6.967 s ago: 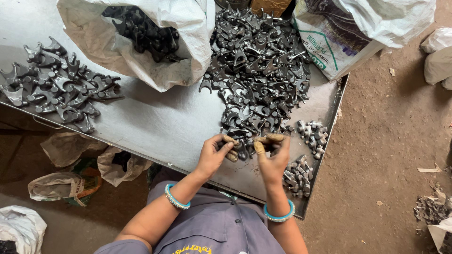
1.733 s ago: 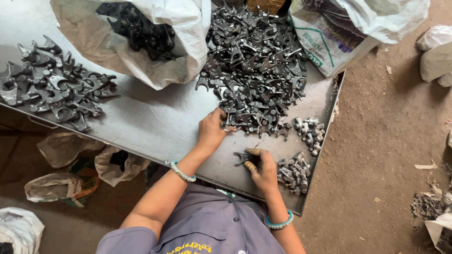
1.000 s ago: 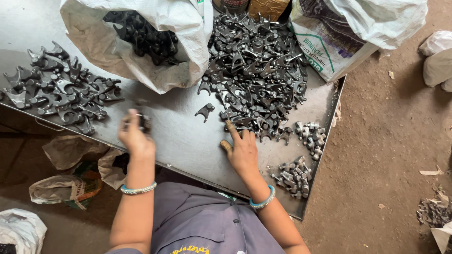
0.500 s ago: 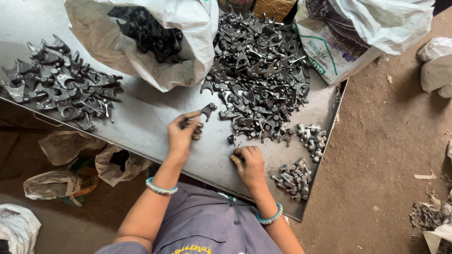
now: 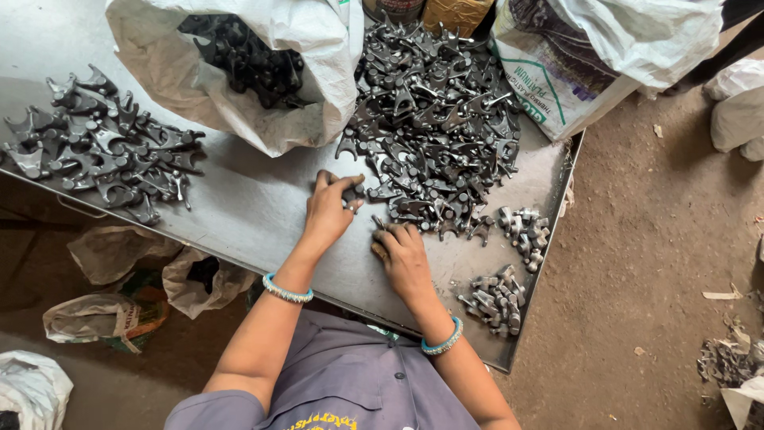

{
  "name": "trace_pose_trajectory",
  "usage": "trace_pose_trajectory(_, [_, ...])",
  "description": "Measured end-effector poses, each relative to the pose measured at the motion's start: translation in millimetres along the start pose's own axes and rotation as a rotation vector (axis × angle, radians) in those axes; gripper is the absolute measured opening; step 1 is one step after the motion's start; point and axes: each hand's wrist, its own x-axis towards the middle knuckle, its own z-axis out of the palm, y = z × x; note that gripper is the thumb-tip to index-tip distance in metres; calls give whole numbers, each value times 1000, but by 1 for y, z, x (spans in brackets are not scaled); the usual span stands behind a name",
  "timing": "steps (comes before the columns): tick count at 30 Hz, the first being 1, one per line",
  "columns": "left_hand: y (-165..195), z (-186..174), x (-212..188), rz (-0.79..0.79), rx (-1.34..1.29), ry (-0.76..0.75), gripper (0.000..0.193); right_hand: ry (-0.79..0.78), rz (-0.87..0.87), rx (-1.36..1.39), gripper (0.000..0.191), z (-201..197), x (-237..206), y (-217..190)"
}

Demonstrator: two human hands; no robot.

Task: The person repeatedly picks small metal parts from a pile on a metal table, rubs each part with a small abrasive block, and places the finished parts into a white sack. The person handles the parts one at a time, turning them over to treat different surfaces.

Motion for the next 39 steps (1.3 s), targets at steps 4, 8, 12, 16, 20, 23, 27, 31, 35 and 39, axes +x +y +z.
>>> trace_pose_trajectory(4, [-3,6,-24,-33,12,-59,40,40,50,120,24,-5,-25,19])
trace_pose_trajectory(8, [2,17,-56,0,-57,-45,37,94,416,716,29,-15,-51,44])
trace_pose_trajectory(12, [13,32,-75,64,-206,-109,40,234,599,1217,35,-22,-71,53])
trace_pose_trajectory(16, [17,40,-78,100,-310,-107,37,232,649,1459,29,-32,-82,53])
trace_pose_trajectory(20, [14,41,-74,59,-376,-69,30,213,920,1678,29,-35,-80,54])
trace_pose_trajectory(23, [8,44,-71,-13,-515,-135,25,196,951,1799,31,-33,-79,55])
trace_pose_trajectory(27, [4,51,-77,-134,-757,-325,23,159,920,1988,33,-34,-80,55])
trace_pose_trajectory(31, [8,62,-84,-178,-854,-408,29,213,1093,1874,25,-36,-81,56])
trace_pose_trajectory(35, [14,73,-84,-20,-748,-352,38,167,1046,1965,21,-33,-82,58])
trace_pose_trajectory(39, [16,75,-85,-255,-902,-485,37,153,1073,1930,20,-31,-83,55])
